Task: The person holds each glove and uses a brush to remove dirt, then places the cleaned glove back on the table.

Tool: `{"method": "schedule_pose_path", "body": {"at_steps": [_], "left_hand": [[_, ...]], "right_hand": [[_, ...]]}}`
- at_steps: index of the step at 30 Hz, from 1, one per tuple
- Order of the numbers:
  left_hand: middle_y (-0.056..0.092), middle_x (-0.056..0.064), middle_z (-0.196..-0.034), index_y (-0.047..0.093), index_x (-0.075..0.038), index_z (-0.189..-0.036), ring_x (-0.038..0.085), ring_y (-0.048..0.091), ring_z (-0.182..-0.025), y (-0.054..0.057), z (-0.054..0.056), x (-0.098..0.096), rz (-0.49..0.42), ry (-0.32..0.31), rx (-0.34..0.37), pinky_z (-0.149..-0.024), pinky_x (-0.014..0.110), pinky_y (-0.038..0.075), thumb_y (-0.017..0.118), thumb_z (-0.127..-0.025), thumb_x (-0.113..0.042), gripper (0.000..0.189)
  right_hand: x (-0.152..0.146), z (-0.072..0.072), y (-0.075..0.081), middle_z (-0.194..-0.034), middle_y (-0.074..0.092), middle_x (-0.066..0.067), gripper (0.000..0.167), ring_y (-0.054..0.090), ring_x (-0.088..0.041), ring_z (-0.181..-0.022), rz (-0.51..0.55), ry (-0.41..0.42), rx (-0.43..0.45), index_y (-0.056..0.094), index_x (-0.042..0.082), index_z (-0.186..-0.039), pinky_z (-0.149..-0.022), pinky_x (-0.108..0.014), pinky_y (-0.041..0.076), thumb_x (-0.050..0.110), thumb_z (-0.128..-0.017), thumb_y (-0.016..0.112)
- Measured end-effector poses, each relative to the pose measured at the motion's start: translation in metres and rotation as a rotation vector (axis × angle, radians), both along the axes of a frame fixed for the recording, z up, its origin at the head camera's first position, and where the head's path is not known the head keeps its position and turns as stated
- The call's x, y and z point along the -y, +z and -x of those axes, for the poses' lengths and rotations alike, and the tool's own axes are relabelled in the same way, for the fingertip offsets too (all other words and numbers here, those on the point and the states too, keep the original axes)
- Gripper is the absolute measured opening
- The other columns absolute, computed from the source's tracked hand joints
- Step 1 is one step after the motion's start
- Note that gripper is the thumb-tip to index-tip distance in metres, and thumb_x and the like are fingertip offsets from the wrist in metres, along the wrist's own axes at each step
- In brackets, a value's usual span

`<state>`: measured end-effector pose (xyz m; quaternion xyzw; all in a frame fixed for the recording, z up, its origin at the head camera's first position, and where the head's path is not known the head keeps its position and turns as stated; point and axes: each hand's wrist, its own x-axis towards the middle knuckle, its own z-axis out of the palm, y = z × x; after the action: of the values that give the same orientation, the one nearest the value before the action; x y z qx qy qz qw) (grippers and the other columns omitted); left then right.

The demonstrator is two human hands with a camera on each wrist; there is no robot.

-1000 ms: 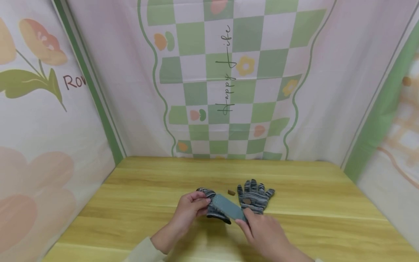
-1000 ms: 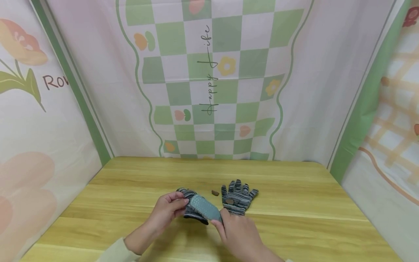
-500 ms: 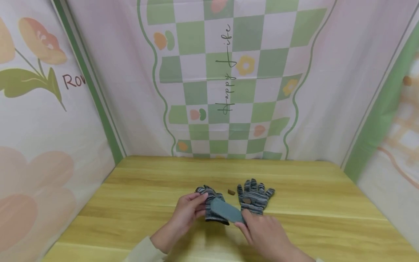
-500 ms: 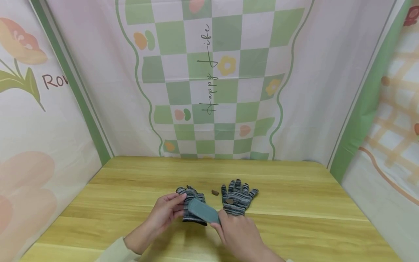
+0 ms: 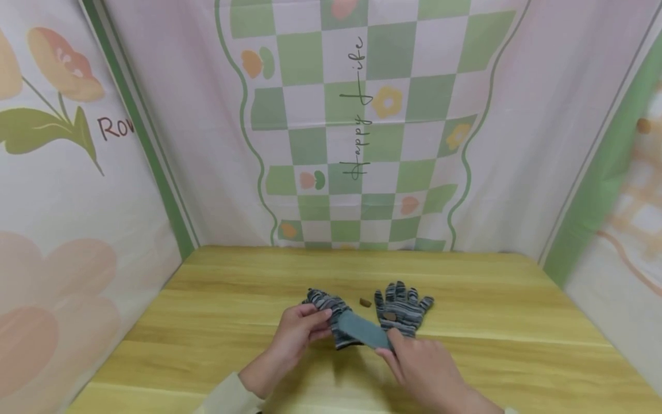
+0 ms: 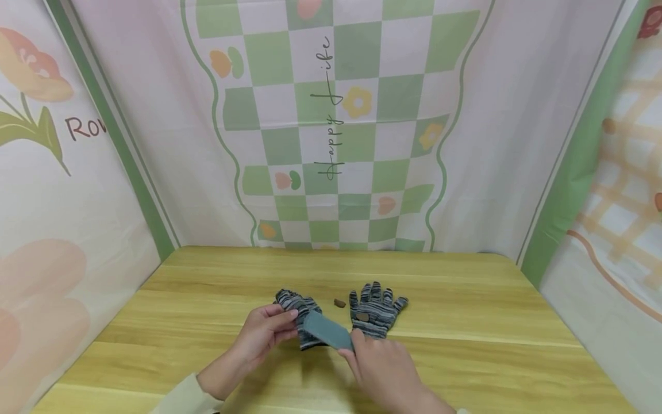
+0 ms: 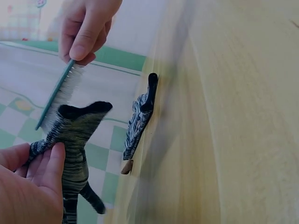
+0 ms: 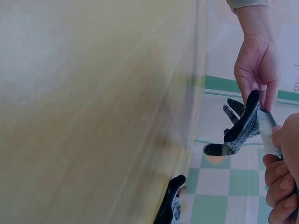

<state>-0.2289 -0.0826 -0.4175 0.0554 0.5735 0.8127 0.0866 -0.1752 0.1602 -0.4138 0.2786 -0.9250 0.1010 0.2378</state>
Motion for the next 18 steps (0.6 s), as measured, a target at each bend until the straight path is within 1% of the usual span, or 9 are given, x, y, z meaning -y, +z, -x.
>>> {"method": "schedule_pose_path", "body": {"at_steps": [1,4,6,11,15,18], "left_hand": [[0.07,0.01,-0.082,0.066,0.005,-0.087,0.016,0.069,-0.071,0.0,0.0,0.0,0.005,0.006,-0.007,-0.074,0.031,0.06,0.066,-0.089,0.001,0.004],[0.07,0.013,-0.086,0.065,0.011,-0.098,0.017,0.069,-0.073,0.0,0.001,-0.001,0.023,0.016,-0.017,-0.075,0.031,0.059,0.066,-0.089,0.0,0.015],[0.071,0.015,-0.088,0.065,0.013,-0.101,0.017,0.07,-0.074,0.001,0.001,-0.001,0.035,0.018,-0.021,-0.075,0.031,0.059,0.066,-0.089,-0.001,0.018],[0.071,0.017,-0.09,0.065,0.012,-0.1,0.018,0.07,-0.076,0.003,0.001,-0.001,0.046,0.02,-0.018,-0.076,0.032,0.059,0.065,-0.09,-0.001,0.016],[0.071,0.016,-0.09,0.065,0.01,-0.097,0.018,0.07,-0.077,0.003,0.002,-0.001,0.018,0.04,-0.002,-0.076,0.031,0.059,0.065,-0.09,0.0,0.013],[0.07,0.014,-0.087,0.064,0.012,-0.096,0.018,0.07,-0.075,0.003,0.003,-0.001,-0.001,0.057,0.005,-0.074,0.03,0.059,0.065,-0.089,0.001,0.013]], "right_hand": [[0.0,0.0,0.001,-0.054,0.031,0.017,0.027,0.025,0.003,-0.042,0.005,-0.001,0.002,0.054,0.012,-0.085,-0.035,-0.016,0.023,0.035,-0.095,0.062],[0.002,-0.001,0.004,-0.054,0.031,0.017,0.026,0.025,0.003,-0.042,0.026,-0.012,0.02,0.053,0.013,-0.084,-0.035,-0.016,0.023,0.035,-0.096,0.062],[0.004,-0.001,0.007,-0.054,0.031,0.016,0.025,0.026,0.002,-0.042,0.04,-0.02,0.042,0.052,0.014,-0.084,-0.035,-0.016,0.023,0.034,-0.096,0.061],[0.01,-0.001,0.012,-0.057,0.034,0.015,0.024,0.029,0.0,-0.043,0.069,-0.028,0.112,0.052,0.015,-0.085,-0.036,-0.017,0.025,0.035,-0.098,0.059],[0.011,-0.001,0.009,-0.056,0.035,0.015,0.025,0.029,0.0,-0.043,0.066,-0.027,0.112,0.052,0.015,-0.084,-0.037,-0.017,0.026,0.035,-0.098,0.059],[0.009,-0.002,0.005,-0.055,0.033,0.015,0.025,0.028,0.0,-0.043,0.062,-0.028,0.113,0.052,0.015,-0.083,-0.037,-0.017,0.025,0.034,-0.097,0.06]]}}
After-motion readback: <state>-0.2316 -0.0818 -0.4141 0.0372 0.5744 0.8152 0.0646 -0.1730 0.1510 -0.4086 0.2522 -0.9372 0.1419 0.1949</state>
